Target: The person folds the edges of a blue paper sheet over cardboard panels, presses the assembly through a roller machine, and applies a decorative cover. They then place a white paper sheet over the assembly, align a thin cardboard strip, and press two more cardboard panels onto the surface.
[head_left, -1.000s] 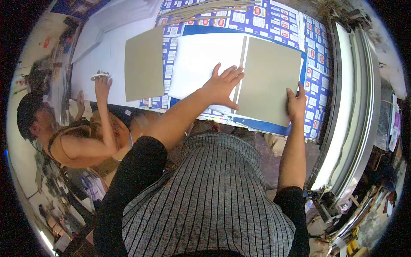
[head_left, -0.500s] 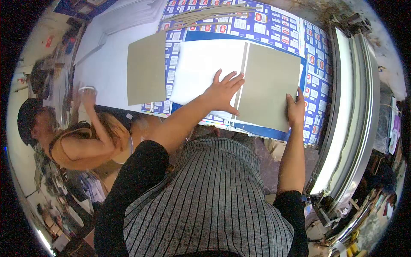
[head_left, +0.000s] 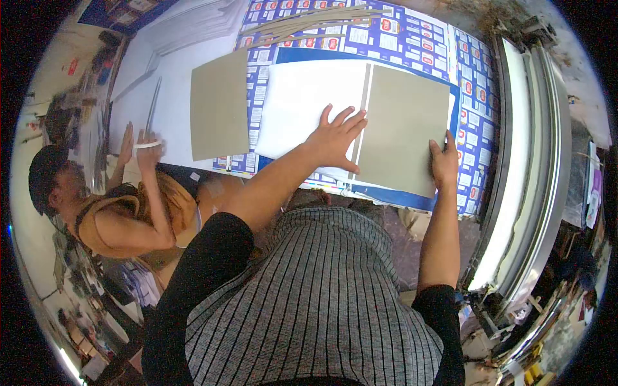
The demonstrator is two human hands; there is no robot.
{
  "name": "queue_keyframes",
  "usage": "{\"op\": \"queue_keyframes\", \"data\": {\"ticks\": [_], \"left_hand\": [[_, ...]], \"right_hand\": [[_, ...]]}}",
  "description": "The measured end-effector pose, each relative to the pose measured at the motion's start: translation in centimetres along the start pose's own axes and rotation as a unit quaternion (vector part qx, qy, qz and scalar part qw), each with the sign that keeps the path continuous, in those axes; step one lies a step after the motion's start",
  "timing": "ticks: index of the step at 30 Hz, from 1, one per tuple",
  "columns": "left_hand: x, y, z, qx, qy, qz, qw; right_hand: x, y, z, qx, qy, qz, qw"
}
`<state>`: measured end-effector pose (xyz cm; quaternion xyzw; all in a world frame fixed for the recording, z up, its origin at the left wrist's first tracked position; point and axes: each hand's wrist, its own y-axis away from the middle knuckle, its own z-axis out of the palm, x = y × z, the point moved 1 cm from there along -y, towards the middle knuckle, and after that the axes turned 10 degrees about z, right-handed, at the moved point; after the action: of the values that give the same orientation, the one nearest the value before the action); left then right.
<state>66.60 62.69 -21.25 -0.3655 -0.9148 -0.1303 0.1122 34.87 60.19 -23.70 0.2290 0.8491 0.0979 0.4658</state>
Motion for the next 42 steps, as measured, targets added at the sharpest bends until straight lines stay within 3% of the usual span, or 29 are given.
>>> {"op": "queue_keyframes", "data": {"ticks": [8, 13, 14, 17, 30, 32, 42], "left_hand": [[0.1, -0.3, -0.4, -0.028, -0.009, -0.007, 1.000], [0.0, -0.2, 0.4, 0.016, -0.005, 0.001, 1.000], [-0.1, -0.1, 0.4, 0.011, 0.001, 0.001, 1.000], [-0.2, -0.1, 0.5, 0.014, -0.002, 0.003, 1.000], [-0.1, -0.3, 0.1, 0.001, -0.005, -0.004, 1.000], [0.0, -0.4, -0.1, -0.035, 0.014, -0.019, 0.999], [-0.1, -0.2, 0.3, -0.001, 0.010, -0.005, 1.000]], "right_hand": [[-2.7, 0.4, -0.7, 0.021, 0.155, 0.034, 0.987], [-2.5, -0.1, -1.3, 0.028, 0.275, -0.023, 0.961], [-2.4, -0.2, -1.3, 0.036, 0.263, -0.053, 0.963], [-2.3, -0.6, -1.4, 0.016, 0.280, -0.016, 0.960], [-2.1, -0.7, -1.3, 0.018, 0.254, -0.022, 0.967], [-2.0, -0.9, -1.2, 0.016, 0.263, -0.019, 0.964], [-2.0, -0.5, -1.4, 0.029, 0.250, -0.042, 0.967]]}}
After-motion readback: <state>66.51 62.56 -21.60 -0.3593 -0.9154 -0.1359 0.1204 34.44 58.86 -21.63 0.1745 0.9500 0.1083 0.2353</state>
